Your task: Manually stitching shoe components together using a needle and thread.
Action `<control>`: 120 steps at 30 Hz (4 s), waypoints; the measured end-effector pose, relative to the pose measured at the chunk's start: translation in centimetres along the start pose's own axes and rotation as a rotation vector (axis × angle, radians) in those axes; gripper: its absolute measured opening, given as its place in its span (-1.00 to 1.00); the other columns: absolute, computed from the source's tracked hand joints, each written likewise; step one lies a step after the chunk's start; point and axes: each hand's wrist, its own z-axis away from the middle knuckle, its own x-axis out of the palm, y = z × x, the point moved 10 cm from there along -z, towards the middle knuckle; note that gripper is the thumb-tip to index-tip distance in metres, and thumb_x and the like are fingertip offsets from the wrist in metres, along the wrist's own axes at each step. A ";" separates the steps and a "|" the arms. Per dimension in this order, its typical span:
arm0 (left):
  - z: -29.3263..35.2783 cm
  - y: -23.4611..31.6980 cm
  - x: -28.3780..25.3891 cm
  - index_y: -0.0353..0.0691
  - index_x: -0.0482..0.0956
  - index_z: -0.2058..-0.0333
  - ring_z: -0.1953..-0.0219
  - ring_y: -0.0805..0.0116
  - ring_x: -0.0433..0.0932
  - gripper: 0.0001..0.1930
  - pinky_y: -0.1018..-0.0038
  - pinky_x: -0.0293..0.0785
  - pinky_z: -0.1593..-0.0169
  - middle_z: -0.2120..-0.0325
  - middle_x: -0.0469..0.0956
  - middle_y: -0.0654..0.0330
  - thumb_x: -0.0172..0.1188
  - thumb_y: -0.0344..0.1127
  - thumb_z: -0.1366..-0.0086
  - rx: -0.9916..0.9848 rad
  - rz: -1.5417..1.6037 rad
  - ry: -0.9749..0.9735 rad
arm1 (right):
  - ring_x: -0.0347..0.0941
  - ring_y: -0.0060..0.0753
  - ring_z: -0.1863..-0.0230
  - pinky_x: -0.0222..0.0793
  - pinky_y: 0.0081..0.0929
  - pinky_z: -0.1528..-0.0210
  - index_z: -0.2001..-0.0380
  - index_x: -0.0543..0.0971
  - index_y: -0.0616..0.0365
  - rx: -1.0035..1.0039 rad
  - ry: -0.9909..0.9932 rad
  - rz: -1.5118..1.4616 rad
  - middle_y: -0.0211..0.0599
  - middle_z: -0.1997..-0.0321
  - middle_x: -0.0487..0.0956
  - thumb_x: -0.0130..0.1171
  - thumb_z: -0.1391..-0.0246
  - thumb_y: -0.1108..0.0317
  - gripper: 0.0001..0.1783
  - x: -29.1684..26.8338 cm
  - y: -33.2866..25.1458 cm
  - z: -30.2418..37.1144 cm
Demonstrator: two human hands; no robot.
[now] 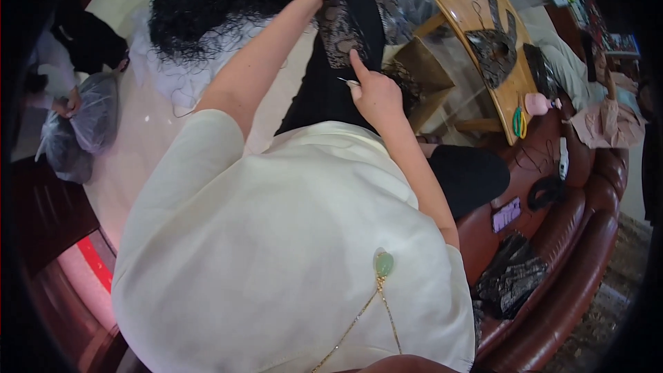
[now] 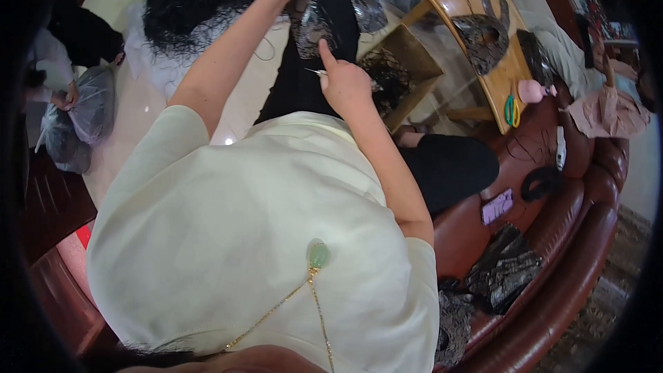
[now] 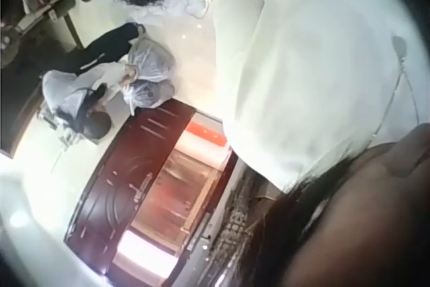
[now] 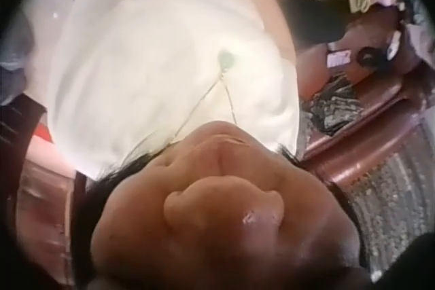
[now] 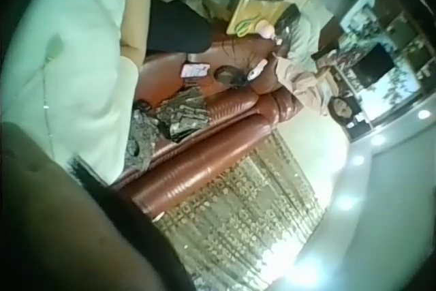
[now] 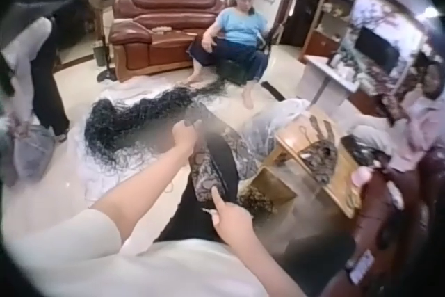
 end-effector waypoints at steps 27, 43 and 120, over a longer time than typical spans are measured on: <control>4.9 5.5 0.7 -0.40 0.52 0.55 0.60 -0.09 0.41 -0.64 0.23 0.38 0.43 0.64 0.52 -0.08 0.29 -0.13 0.04 0.467 0.046 -0.032 | 0.44 0.03 0.54 0.36 -0.17 0.45 -0.35 0.18 -0.11 -0.074 -0.093 -0.117 -0.05 0.49 0.54 0.12 0.00 0.40 -0.21 0.5 -1.7 1.6; 3.5 3.7 4.2 -0.38 0.58 0.44 0.52 -0.12 0.48 -0.65 0.23 0.39 0.40 0.55 0.57 -0.09 0.22 -0.12 -0.10 0.456 -0.109 -0.133 | 0.49 -0.07 0.48 0.38 -0.26 0.48 -0.25 0.31 -0.08 -0.155 0.025 -0.114 -0.21 0.45 0.58 0.11 0.01 0.33 -0.33 0.0 -2.8 1.7; 19.9 17.7 3.8 -0.45 0.61 0.29 0.44 0.53 0.49 -0.75 0.62 0.41 0.29 0.44 0.64 0.21 0.32 -0.38 -0.10 0.512 0.376 -0.877 | 0.40 -0.41 0.39 0.34 -0.49 0.31 0.32 0.53 0.25 0.396 0.440 -0.909 -0.28 0.36 0.54 0.01 -0.08 0.52 -0.87 -11.4 11.9 15.6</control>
